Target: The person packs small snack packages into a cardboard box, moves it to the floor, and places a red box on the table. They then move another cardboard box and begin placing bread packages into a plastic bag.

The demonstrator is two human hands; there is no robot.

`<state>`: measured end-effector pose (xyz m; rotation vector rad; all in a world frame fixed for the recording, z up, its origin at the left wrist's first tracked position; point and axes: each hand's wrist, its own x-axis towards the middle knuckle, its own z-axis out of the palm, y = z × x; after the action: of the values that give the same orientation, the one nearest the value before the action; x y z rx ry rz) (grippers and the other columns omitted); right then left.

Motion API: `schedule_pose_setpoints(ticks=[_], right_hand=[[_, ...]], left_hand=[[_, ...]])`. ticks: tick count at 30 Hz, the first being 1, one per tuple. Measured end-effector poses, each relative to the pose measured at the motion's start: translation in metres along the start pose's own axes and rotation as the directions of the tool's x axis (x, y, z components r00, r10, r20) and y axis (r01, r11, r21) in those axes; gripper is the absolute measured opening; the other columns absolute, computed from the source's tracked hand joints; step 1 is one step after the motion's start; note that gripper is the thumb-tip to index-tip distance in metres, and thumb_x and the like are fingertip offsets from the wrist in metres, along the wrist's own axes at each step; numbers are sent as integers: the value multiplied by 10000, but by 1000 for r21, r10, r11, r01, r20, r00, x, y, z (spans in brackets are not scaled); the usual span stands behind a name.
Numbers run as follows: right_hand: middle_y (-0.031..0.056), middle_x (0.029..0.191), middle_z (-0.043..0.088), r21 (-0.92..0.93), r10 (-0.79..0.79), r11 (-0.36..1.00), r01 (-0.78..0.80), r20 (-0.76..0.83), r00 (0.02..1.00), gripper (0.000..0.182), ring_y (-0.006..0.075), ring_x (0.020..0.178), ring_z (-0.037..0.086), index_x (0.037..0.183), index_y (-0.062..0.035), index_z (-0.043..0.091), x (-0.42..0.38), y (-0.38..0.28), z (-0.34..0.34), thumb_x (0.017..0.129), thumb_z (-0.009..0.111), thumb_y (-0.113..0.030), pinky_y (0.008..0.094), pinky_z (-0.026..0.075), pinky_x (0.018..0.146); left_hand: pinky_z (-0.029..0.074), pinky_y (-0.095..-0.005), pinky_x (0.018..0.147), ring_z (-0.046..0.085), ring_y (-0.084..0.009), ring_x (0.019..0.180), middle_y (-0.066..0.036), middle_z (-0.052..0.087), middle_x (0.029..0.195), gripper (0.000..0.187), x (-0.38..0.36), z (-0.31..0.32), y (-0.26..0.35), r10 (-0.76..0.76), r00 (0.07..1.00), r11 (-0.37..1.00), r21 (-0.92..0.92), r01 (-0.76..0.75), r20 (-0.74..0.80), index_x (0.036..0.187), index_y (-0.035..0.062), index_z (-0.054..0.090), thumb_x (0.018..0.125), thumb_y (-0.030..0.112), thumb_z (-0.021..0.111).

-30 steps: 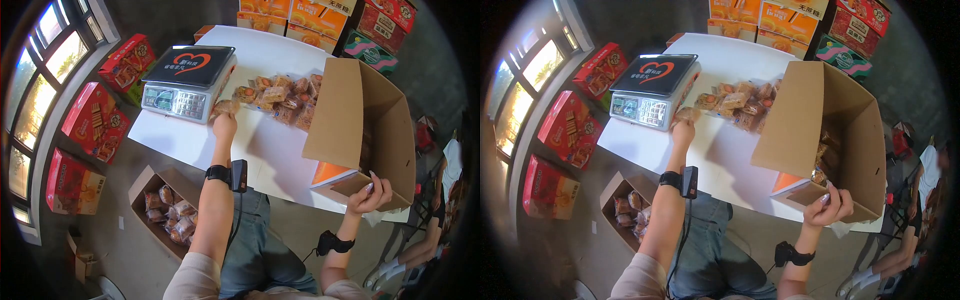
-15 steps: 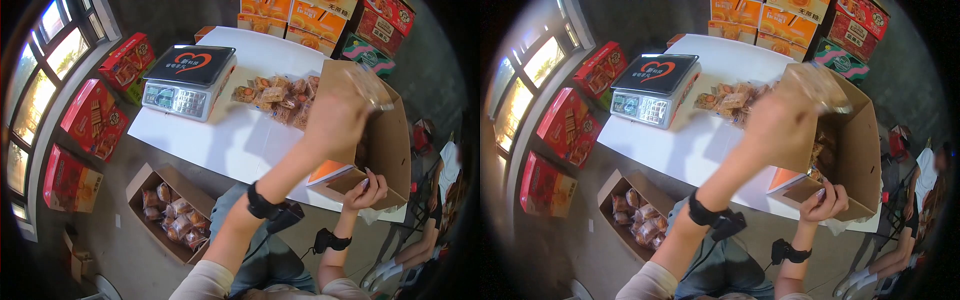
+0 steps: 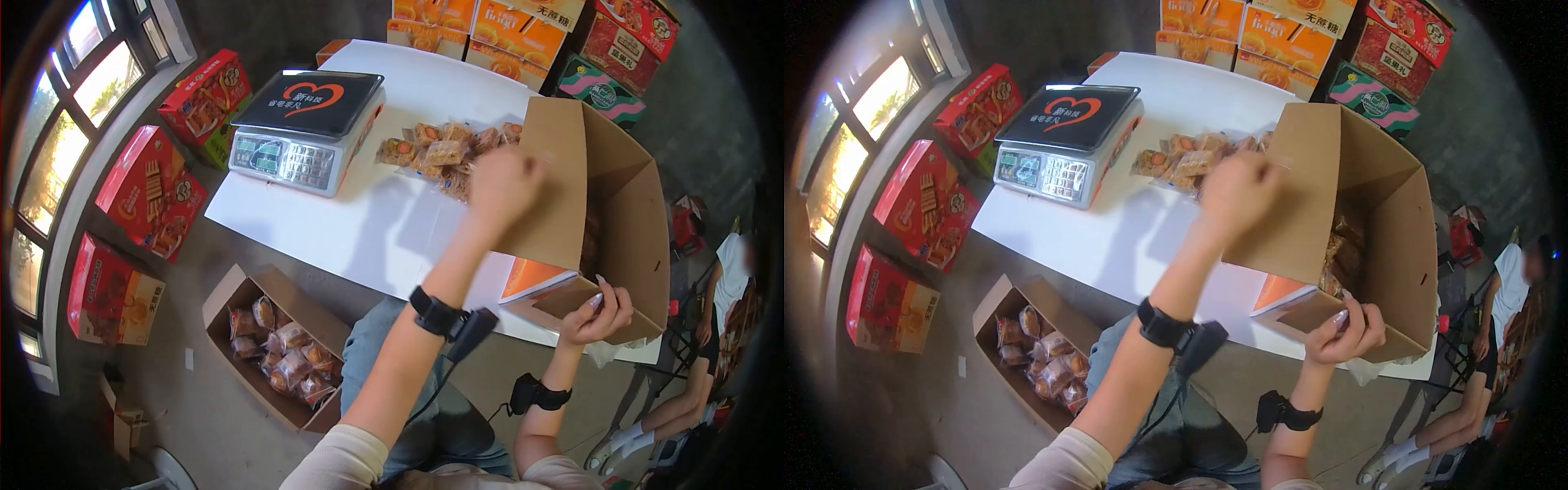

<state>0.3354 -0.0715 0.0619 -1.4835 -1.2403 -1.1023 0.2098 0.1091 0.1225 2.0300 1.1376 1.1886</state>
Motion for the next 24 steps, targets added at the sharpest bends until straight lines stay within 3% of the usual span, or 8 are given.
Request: schedule_pose_setpoints(ticks=[4, 7, 9, 11, 13, 20, 23, 24], right_hand=[[127, 936, 491, 25, -31, 999, 31, -24, 999, 277, 245, 847, 414, 903, -9, 618, 2, 1, 2, 785, 443, -188, 329, 349, 746], [129, 957, 474, 28, -61, 998, 61, -8, 998, 265, 246, 870, 425, 921, 10, 607, 4, 0, 0, 807, 433, -156, 333, 365, 765], [130, 978, 460, 27, -71, 997, 71, 7, 997, 256, 249, 892, 438, 934, 28, 596, 3, 0, 1, 830, 427, -134, 336, 380, 784], [131, 973, 453, 38, -53, 998, 53, 1, 999, 251, 249, 896, 441, 931, 26, 588, 2, 0, 2, 836, 415, -128, 335, 387, 777], [131, 943, 452, 22, -59, 998, 59, -19, 998, 261, 243, 867, 427, 913, 18, 595, 2, 1, 4, 810, 416, -143, 329, 381, 739], [137, 910, 449, 19, -64, 998, 65, -26, 998, 265, 240, 828, 407, 918, 3, 584, 1, 4, 5, 785, 425, -162, 324, 369, 701], [139, 914, 450, -25, -62, 998, 61, -32, 998, 273, 244, 836, 403, 915, 1, 584, 0, 4, 5, 786, 435, -188, 323, 367, 705], [139, 914, 450, -18, -54, 998, 54, -44, 998, 273, 244, 836, 403, 915, 1, 584, 0, 3, 6, 786, 435, -188, 323, 367, 705]], left_hand=[[451, -431, 730, 579, -361, 855, -209, 614, 862, 415, 13, -4, -124, -405, 894, 901, 83, 425, -191, 814, -15, 597, 822, 386, 488], [478, -410, 618, 611, -345, 714, -210, 621, 768, 505, 9, 7, -212, -424, 859, 850, 201, 487, -287, 781, -58, 579, 827, 436, 488], [461, -358, 457, 590, -288, 510, -185, 596, 630, 578, 5, 7, -232, -775, 629, 583, -314, 749, 63, 734, -78, 553, 836, 485, 471], [406, -310, 357, 517, -221, 373, -142, 542, 527, 609, 7, 20, -238, -779, 622, 544, -401, 737, 87, 703, -82, 529, 845, 506, 453], [407, -314, 376, 536, -216, 417, -144, 566, 581, 561, 12, 21, -228, -797, 604, 562, -393, 728, -21, 717, -66, 532, 864, 468, 443], [440, -343, 472, 566, -223, 535, -121, 597, 697, 407, 20, 41, -266, -757, 654, 575, -477, 665, 0, 850, -15, 559, 883, 374, 444], [444, -358, 619, 567, -245, 660, -118, 585, 721, 341, 32, 37, -263, -661, 711, 719, -476, 507, -240, 879, -27, 548, 878, 299, 451], [427, -356, 671, 556, -255, 709, -124, 588, 754, 322, 33, 12, -212, -629, 653, 744, -571, 348, -421, 881, -33, 544, 875, 274, 446]])
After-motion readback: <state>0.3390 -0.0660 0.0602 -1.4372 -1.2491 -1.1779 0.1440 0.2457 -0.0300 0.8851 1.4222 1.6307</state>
